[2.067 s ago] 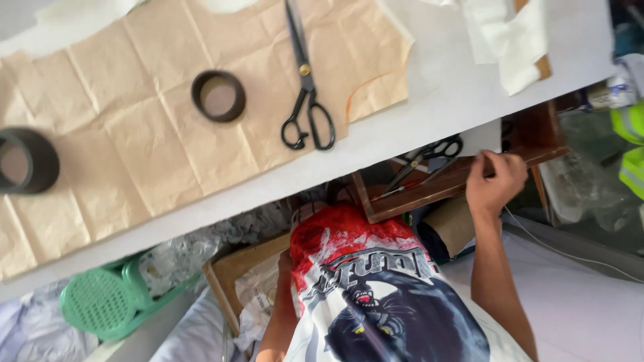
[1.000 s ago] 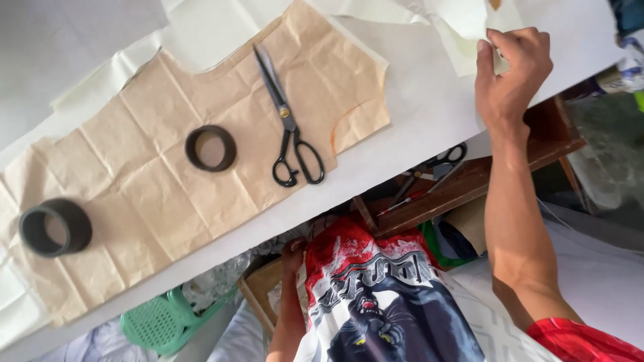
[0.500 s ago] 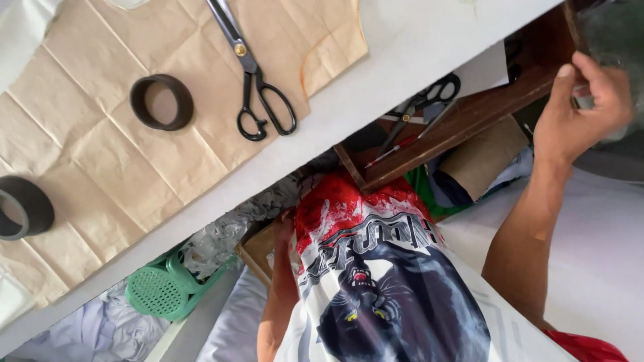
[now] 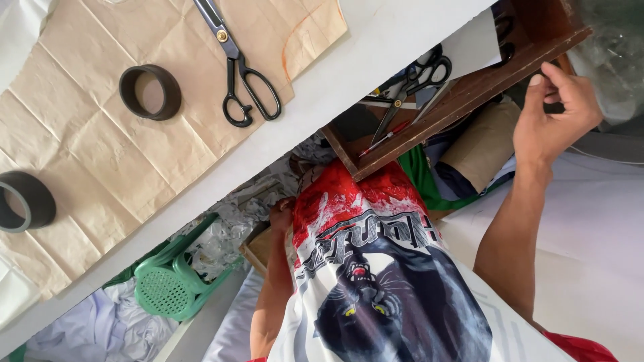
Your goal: The person cuts a piece of white fabric using scissors, following a pattern placed on top. They also use a ruler and pencil to mark measurements on the fabric before continuing to cut along the pattern lines.
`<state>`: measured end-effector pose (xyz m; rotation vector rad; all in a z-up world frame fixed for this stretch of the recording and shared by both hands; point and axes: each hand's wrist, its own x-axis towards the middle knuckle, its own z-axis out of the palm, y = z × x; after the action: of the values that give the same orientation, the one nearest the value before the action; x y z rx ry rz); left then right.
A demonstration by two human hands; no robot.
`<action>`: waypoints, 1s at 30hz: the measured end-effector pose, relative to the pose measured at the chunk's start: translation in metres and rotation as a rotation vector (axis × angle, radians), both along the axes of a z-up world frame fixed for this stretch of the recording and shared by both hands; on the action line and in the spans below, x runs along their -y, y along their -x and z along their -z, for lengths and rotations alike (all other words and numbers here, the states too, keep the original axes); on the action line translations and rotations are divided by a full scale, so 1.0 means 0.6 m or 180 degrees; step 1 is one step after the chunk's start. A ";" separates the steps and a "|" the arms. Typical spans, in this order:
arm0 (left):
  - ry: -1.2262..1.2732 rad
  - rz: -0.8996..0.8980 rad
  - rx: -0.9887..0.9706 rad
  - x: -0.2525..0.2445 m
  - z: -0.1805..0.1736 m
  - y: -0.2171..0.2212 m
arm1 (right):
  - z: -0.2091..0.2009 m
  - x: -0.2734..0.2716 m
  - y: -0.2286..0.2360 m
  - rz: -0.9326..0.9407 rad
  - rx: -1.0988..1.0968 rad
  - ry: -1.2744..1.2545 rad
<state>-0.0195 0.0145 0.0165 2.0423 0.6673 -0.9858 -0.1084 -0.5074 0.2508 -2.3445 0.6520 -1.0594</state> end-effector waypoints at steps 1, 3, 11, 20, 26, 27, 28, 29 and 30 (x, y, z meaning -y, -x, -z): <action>0.0012 -0.0002 0.0003 0.002 -0.002 0.003 | -0.003 -0.001 0.000 -0.0002 0.0003 0.0012; -0.0160 -0.0048 -0.0051 0.002 -0.007 0.008 | -0.009 -0.004 -0.003 0.0009 -0.0037 -0.0036; 0.0111 -0.0267 0.0107 0.007 0.005 0.033 | -0.005 0.008 0.000 -0.0095 -0.0062 -0.0001; 0.0056 -0.0248 0.0145 0.012 0.026 0.026 | -0.012 0.086 -0.092 -0.0478 0.0183 -0.0023; -0.0020 -0.0099 0.0288 0.007 0.062 0.037 | -0.019 0.147 -0.202 -0.0819 0.0168 0.0342; -0.0046 0.0185 0.0500 -0.009 0.089 0.044 | -0.013 0.151 -0.222 -0.0701 0.0048 0.0650; -0.0074 0.0033 0.0567 -0.003 0.094 0.055 | -0.020 0.145 -0.224 -0.0845 0.0134 0.0643; 0.0309 -0.0200 0.0792 0.002 0.100 0.064 | -0.027 0.137 -0.226 -0.0839 0.0151 0.0807; 0.0660 -0.0471 0.1034 0.003 0.103 0.080 | -0.030 0.128 -0.237 -0.0880 0.0180 0.0948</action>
<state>-0.0674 0.0127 -0.0452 1.8826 0.5111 -0.5930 0.0337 -0.5840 0.2687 -2.5491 0.1468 -1.1522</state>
